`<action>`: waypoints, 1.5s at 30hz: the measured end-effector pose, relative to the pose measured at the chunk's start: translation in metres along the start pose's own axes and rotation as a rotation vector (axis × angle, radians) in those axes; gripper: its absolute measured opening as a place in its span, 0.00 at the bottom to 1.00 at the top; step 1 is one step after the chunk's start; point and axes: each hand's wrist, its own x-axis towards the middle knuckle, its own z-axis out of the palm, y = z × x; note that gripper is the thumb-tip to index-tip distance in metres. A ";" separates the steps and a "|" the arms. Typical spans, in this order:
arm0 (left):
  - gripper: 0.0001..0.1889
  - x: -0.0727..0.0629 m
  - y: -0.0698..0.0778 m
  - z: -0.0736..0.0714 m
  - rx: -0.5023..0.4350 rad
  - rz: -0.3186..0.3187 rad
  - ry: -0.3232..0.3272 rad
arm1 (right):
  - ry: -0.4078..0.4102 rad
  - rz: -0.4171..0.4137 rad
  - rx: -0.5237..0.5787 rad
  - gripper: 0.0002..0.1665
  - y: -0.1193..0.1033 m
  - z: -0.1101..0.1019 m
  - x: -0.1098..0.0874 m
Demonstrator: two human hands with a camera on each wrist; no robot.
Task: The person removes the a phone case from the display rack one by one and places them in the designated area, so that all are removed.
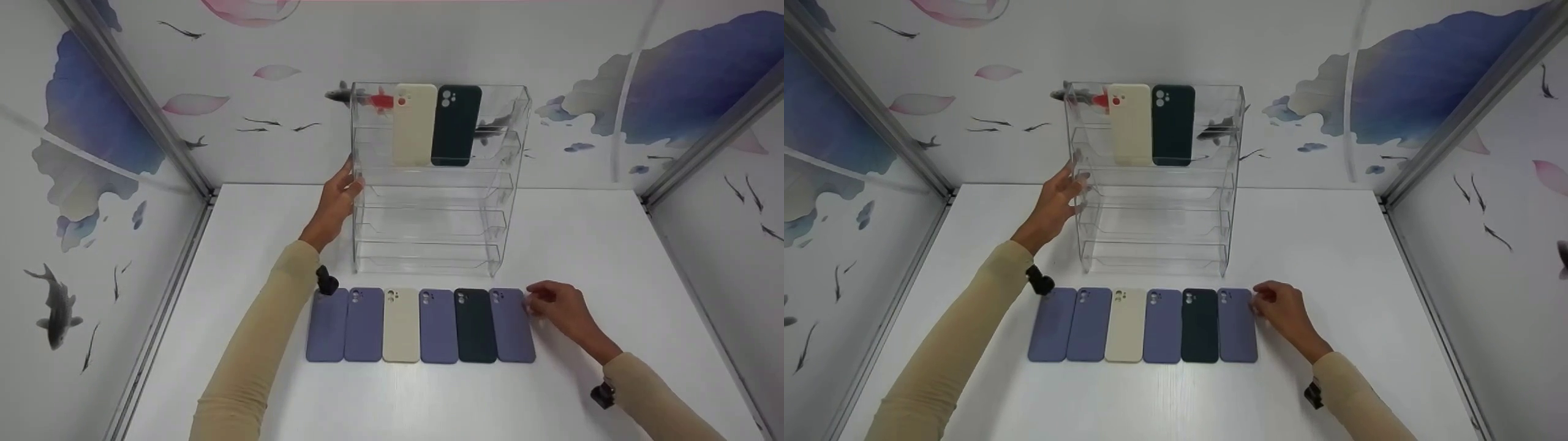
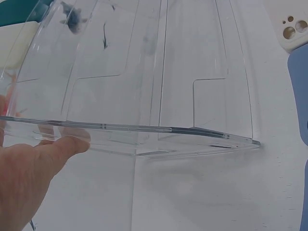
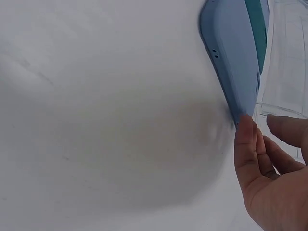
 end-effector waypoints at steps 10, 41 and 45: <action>0.37 0.000 0.000 0.001 -0.010 0.014 -0.004 | 0.063 -0.115 0.067 0.17 -0.020 -0.015 0.015; 0.37 0.002 -0.002 0.001 0.002 0.016 -0.004 | 0.202 -0.341 0.095 0.14 -0.106 -0.058 0.068; 0.37 0.001 -0.002 0.001 0.003 0.015 -0.001 | 0.203 -0.354 0.077 0.14 -0.117 -0.059 0.073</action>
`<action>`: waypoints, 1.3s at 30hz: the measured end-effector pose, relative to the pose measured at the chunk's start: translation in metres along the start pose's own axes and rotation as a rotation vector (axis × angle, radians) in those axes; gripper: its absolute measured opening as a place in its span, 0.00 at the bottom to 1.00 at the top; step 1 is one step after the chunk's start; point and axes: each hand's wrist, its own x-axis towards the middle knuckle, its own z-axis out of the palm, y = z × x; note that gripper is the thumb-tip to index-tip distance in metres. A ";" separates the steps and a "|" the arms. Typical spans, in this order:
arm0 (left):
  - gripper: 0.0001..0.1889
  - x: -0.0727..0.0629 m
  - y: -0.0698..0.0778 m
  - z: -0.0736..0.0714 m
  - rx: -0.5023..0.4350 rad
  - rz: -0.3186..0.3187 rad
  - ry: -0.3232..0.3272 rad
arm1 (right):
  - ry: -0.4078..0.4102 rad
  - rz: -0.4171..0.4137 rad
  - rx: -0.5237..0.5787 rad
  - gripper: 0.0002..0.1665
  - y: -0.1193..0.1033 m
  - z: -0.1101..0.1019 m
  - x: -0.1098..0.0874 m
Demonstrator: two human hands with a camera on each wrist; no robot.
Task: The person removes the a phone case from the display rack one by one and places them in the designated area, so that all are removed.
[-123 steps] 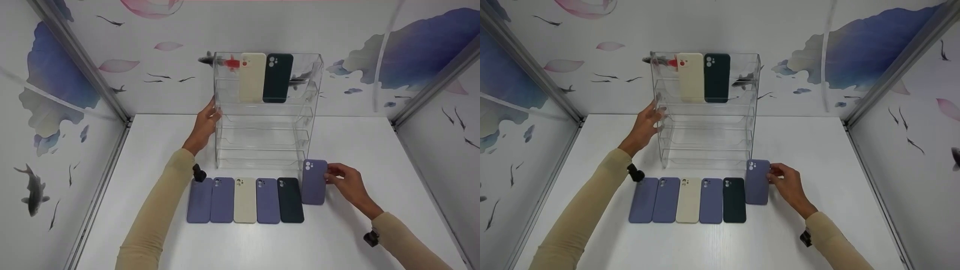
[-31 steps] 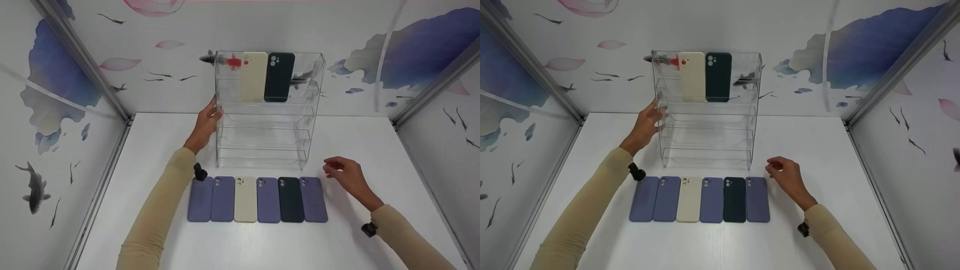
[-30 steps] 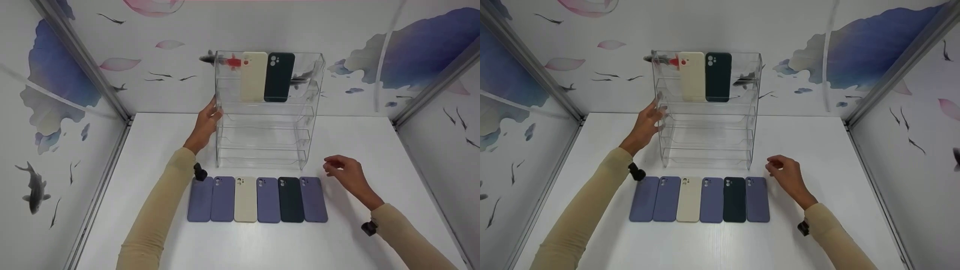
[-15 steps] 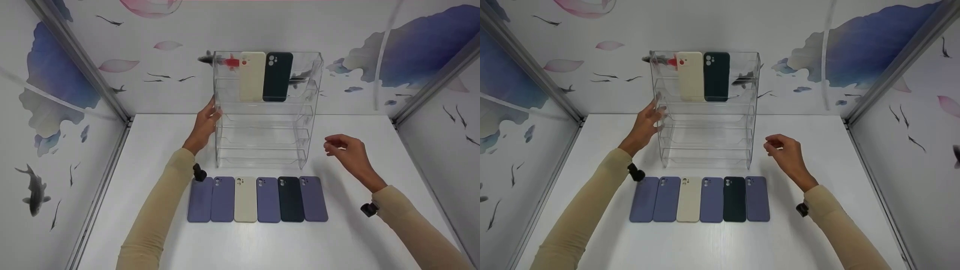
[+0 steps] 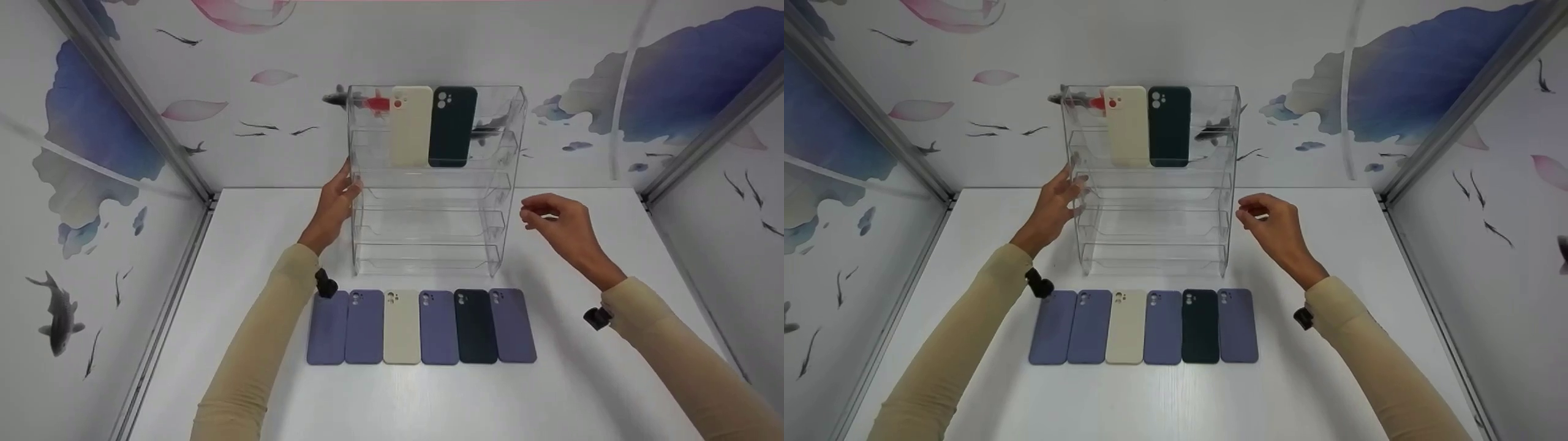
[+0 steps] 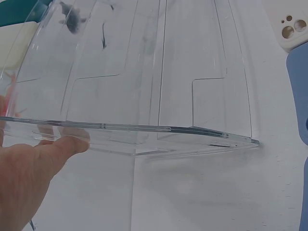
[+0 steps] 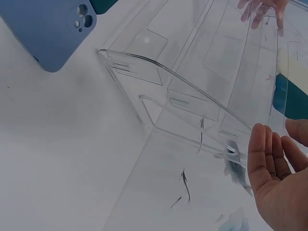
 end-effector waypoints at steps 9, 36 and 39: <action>0.36 -0.001 0.001 0.001 0.015 0.001 0.004 | -0.001 -0.031 -0.002 0.13 -0.015 0.002 0.017; 0.37 -0.001 0.000 0.001 0.010 0.003 0.006 | 0.033 -0.060 -0.035 0.14 -0.038 0.017 0.065; 0.37 -0.001 0.000 0.001 0.017 0.007 0.008 | 0.033 -0.057 -0.036 0.14 -0.041 0.018 0.069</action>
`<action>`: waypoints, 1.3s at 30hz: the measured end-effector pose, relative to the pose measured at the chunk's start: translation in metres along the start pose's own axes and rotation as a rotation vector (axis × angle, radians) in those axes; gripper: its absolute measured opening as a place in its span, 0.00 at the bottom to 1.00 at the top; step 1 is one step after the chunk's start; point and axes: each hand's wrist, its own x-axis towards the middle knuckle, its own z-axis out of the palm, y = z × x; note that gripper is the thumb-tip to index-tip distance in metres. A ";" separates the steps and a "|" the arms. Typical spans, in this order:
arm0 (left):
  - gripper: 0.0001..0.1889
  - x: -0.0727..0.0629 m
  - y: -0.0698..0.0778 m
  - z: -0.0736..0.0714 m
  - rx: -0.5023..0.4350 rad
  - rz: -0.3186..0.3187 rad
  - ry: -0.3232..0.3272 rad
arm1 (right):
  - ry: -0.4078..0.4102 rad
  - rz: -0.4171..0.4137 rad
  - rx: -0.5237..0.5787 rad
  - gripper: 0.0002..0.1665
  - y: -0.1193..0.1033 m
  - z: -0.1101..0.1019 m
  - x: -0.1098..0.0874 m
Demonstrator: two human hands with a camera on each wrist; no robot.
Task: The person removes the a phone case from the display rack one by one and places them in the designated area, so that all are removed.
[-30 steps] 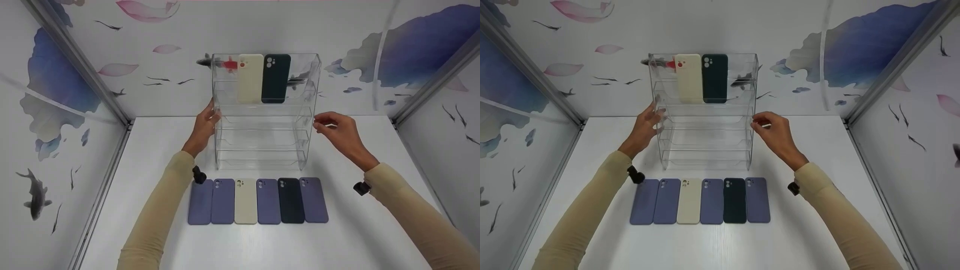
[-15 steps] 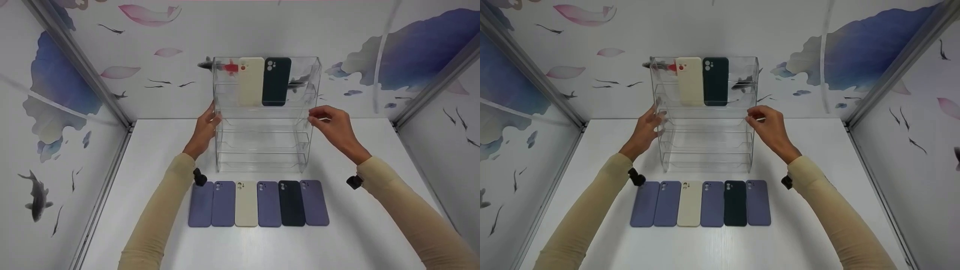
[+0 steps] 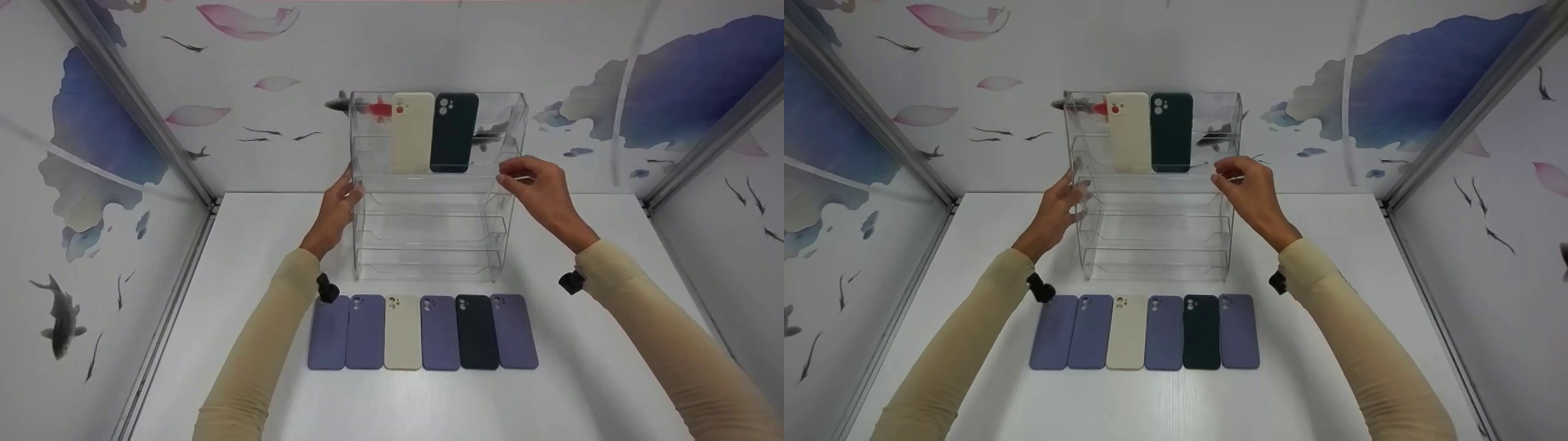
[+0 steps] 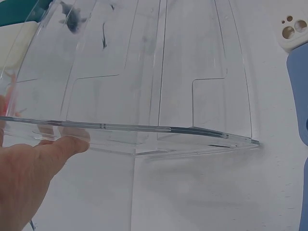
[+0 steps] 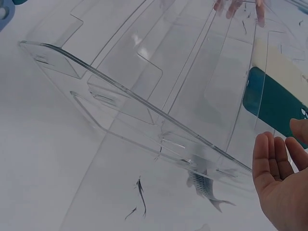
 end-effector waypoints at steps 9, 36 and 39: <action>0.37 -0.001 0.000 -0.002 0.013 0.019 -0.015 | 0.005 -0.004 -0.006 0.14 -0.002 0.000 0.012; 0.37 0.000 0.001 0.000 -0.018 -0.005 -0.008 | 0.053 -0.033 0.036 0.13 -0.019 0.008 0.047; 0.37 0.000 0.000 -0.001 -0.017 -0.004 -0.010 | 0.044 -0.026 0.043 0.15 -0.024 0.009 0.053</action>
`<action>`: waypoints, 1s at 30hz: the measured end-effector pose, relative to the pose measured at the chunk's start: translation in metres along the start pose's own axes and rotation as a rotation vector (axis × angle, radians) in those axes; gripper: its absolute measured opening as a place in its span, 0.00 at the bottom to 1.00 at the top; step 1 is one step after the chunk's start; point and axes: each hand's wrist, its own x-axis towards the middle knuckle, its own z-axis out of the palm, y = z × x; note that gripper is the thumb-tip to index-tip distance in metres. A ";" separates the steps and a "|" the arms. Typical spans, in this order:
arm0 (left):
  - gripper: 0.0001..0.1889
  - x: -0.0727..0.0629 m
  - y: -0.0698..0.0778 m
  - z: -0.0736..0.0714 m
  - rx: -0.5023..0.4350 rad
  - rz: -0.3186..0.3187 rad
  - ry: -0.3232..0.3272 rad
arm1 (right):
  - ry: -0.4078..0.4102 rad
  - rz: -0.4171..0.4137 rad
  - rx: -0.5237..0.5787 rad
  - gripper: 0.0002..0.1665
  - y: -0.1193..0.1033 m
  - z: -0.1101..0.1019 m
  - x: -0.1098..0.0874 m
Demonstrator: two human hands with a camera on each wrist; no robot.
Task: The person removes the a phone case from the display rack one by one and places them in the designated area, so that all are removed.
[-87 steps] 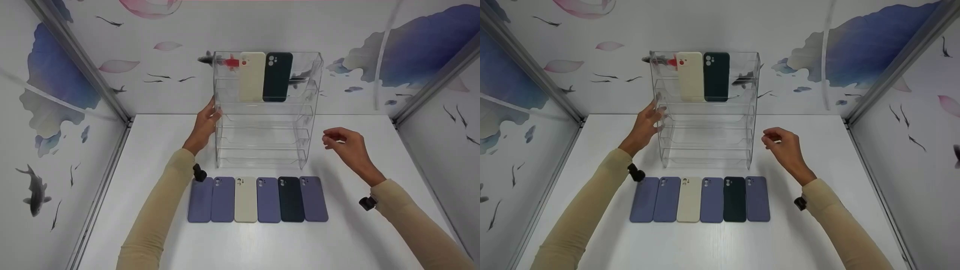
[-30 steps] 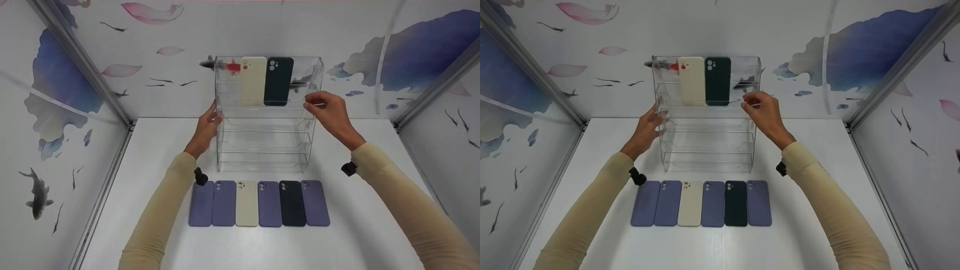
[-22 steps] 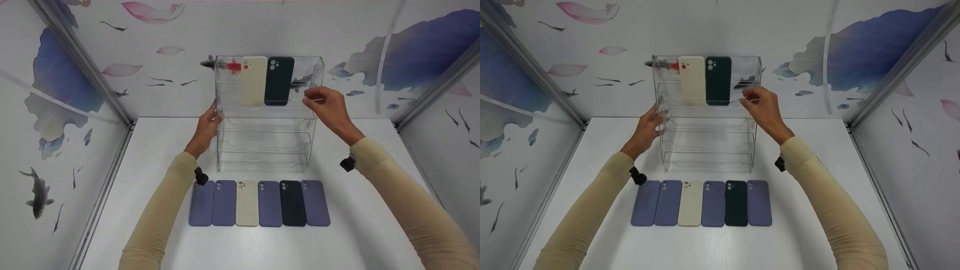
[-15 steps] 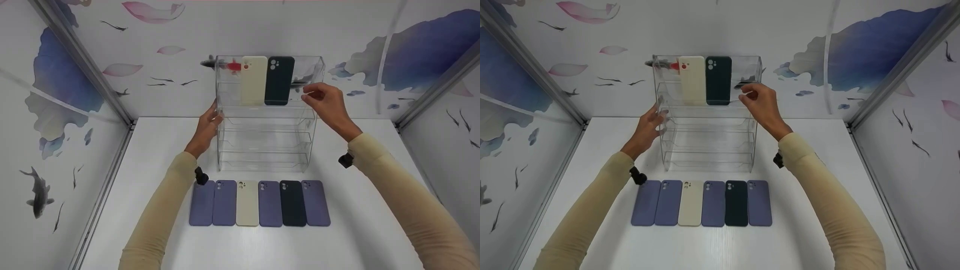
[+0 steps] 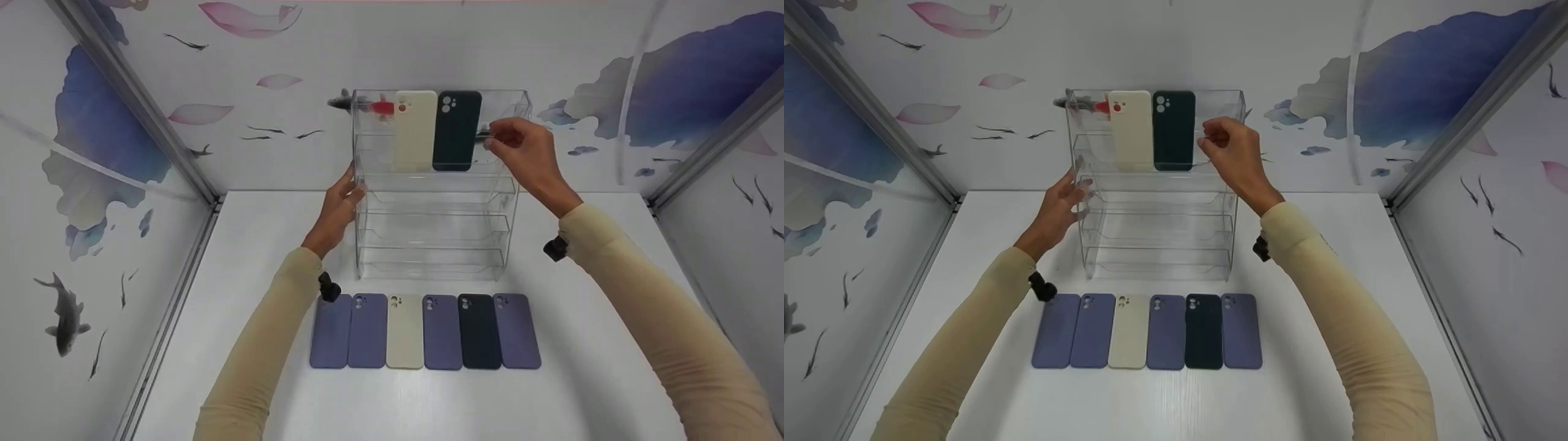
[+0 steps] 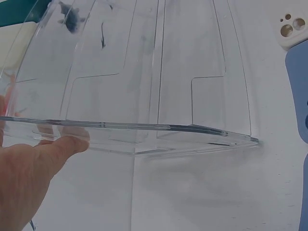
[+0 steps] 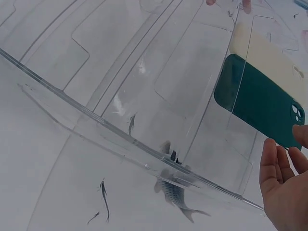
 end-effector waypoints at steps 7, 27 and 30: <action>0.37 -0.001 -0.001 -0.001 0.003 -0.006 0.007 | -0.063 0.042 -0.020 0.21 -0.003 0.008 0.010; 0.36 0.000 -0.001 -0.001 0.005 0.023 0.001 | -0.015 0.067 -0.015 0.18 -0.007 0.026 0.020; 0.36 0.000 -0.001 -0.001 0.011 0.015 0.003 | -0.008 0.045 0.028 0.13 -0.006 0.027 0.019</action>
